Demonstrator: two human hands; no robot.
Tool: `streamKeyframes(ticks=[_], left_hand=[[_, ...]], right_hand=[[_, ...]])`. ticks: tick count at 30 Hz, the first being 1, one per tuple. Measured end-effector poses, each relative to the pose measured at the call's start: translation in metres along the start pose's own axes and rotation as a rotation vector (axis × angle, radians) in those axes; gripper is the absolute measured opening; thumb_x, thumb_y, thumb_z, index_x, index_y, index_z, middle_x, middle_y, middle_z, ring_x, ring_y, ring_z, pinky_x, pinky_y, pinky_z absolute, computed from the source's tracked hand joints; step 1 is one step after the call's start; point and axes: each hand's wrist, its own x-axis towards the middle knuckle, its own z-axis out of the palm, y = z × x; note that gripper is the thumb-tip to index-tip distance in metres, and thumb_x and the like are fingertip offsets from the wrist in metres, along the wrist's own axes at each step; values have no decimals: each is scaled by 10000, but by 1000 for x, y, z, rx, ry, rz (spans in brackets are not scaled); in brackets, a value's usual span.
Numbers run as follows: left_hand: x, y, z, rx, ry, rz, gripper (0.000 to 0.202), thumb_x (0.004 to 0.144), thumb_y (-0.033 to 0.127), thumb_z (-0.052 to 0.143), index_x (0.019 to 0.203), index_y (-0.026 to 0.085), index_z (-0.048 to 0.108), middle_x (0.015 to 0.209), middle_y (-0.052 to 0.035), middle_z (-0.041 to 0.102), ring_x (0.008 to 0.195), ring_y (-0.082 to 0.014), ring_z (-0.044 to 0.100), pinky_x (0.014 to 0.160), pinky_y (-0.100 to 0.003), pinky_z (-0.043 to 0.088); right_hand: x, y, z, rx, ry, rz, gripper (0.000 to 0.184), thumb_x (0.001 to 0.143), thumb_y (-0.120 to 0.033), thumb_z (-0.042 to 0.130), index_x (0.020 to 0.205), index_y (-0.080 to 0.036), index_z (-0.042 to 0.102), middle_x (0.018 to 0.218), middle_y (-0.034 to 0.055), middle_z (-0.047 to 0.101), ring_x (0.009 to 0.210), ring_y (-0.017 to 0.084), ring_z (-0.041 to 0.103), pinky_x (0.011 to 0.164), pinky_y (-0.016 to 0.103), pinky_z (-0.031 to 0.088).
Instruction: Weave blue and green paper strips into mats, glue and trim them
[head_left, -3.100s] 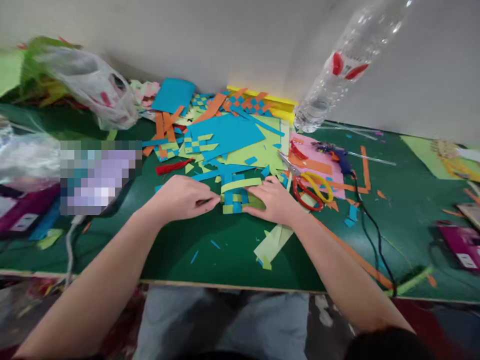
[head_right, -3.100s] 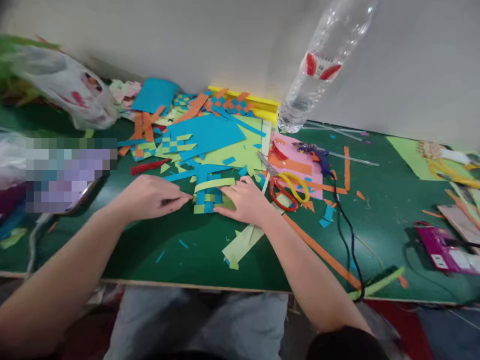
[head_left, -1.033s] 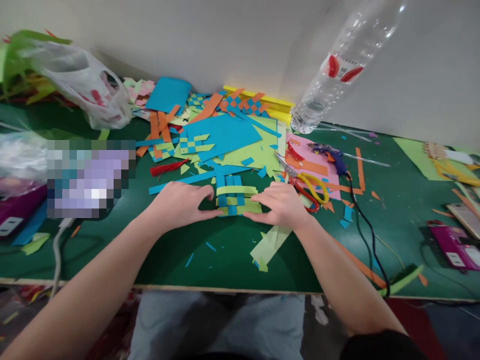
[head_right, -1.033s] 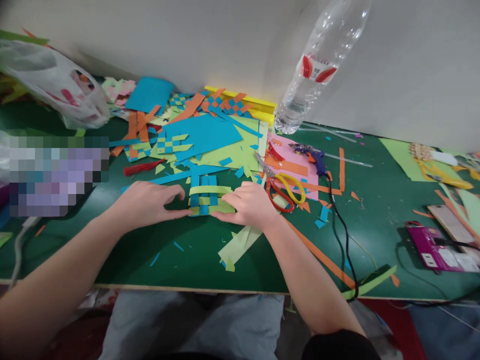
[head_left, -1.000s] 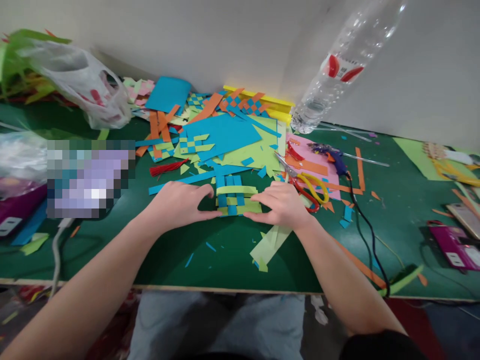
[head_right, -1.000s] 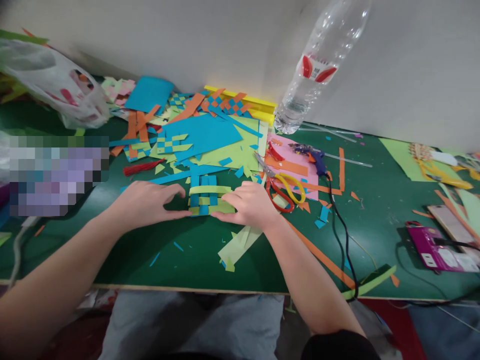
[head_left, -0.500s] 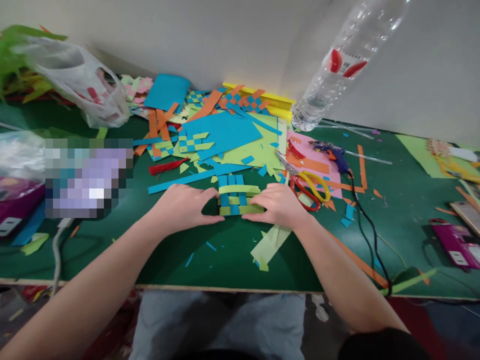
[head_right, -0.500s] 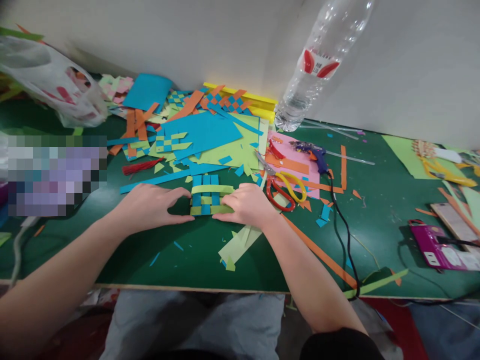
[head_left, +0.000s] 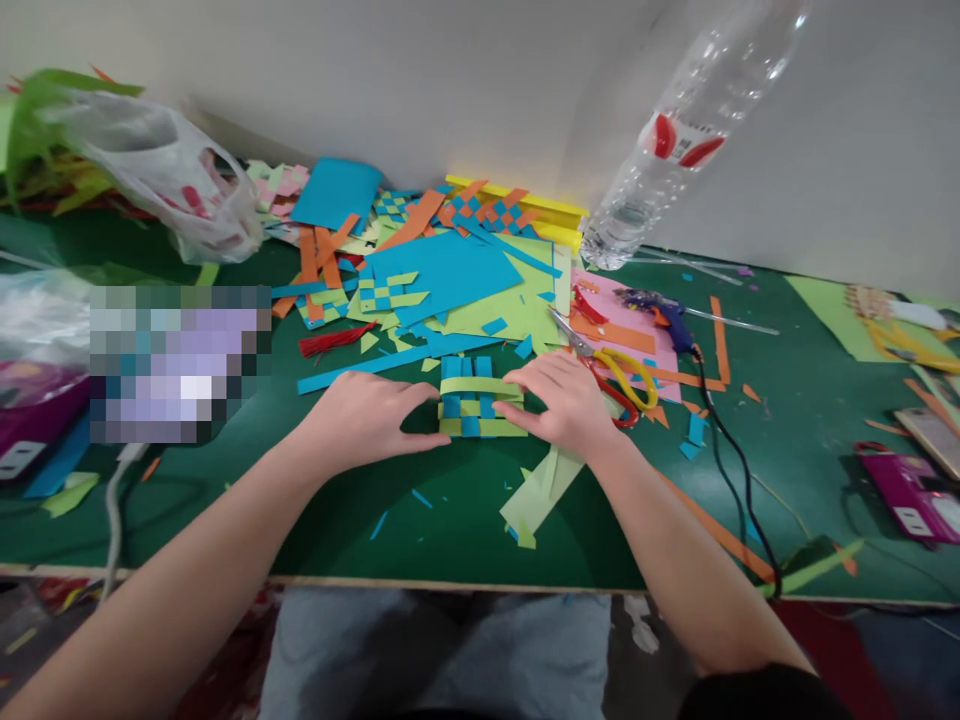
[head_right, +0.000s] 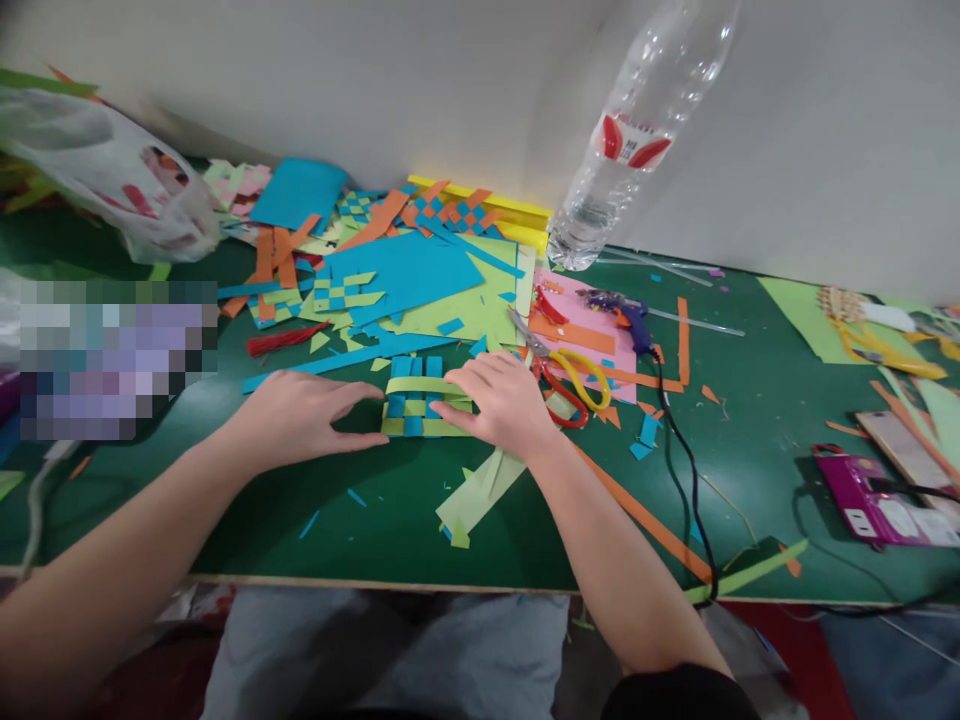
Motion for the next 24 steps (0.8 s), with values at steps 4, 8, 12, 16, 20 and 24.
streamKeyframes(ticks=[4, 8, 12, 16, 20, 24], left_hand=[[1, 0, 3, 7, -27, 10, 522, 821, 681, 494, 1057, 252, 675, 632, -13, 682, 563, -177, 627, 481, -267, 255], [1, -1, 6, 27, -35, 32, 485, 842, 650, 495, 1048, 256, 689, 586, -12, 659, 532, -182, 612, 477, -273, 242], [0, -1, 6, 42, 4, 77, 442, 847, 623, 517, 984, 251, 712, 557, -14, 644, 536, -189, 618, 483, -276, 247], [-1, 1, 2, 18, 93, 127, 493, 830, 665, 508, 923, 230, 720, 541, -6, 632, 525, -179, 616, 477, -271, 265], [-1, 2, -1, -39, 242, 177, 379, 879, 548, 520, 867, 225, 718, 593, 11, 674, 547, -147, 629, 484, -264, 298], [0, 2, 1, -56, 240, 274, 283, 910, 453, 520, 982, 261, 714, 623, 37, 689, 550, -130, 632, 479, -264, 301]], right_hand=[[2, 4, -2, 18, -124, 4, 263, 898, -443, 561, 1012, -209, 602, 1036, 63, 682, 1063, 234, 570, 1047, 453, 299], [1, 8, -3, 46, -172, 53, 267, 894, -442, 564, 1021, -207, 578, 1042, 63, 673, 1055, 230, 576, 1092, 476, 254], [0, 10, -3, 43, -195, 70, 266, 885, -437, 571, 1014, -204, 573, 986, 61, 664, 1003, 228, 588, 1092, 483, 261], [2, 9, -4, 50, -217, 72, 227, 871, -405, 580, 990, -212, 572, 938, 48, 658, 950, 223, 589, 1089, 492, 264], [2, 8, -5, 65, -234, 77, 162, 868, -336, 544, 976, -216, 556, 915, 44, 650, 908, 223, 594, 1056, 506, 293], [1, 10, -1, 75, -216, 90, 122, 865, -231, 490, 973, -217, 545, 910, 39, 648, 892, 208, 597, 1051, 499, 316]])
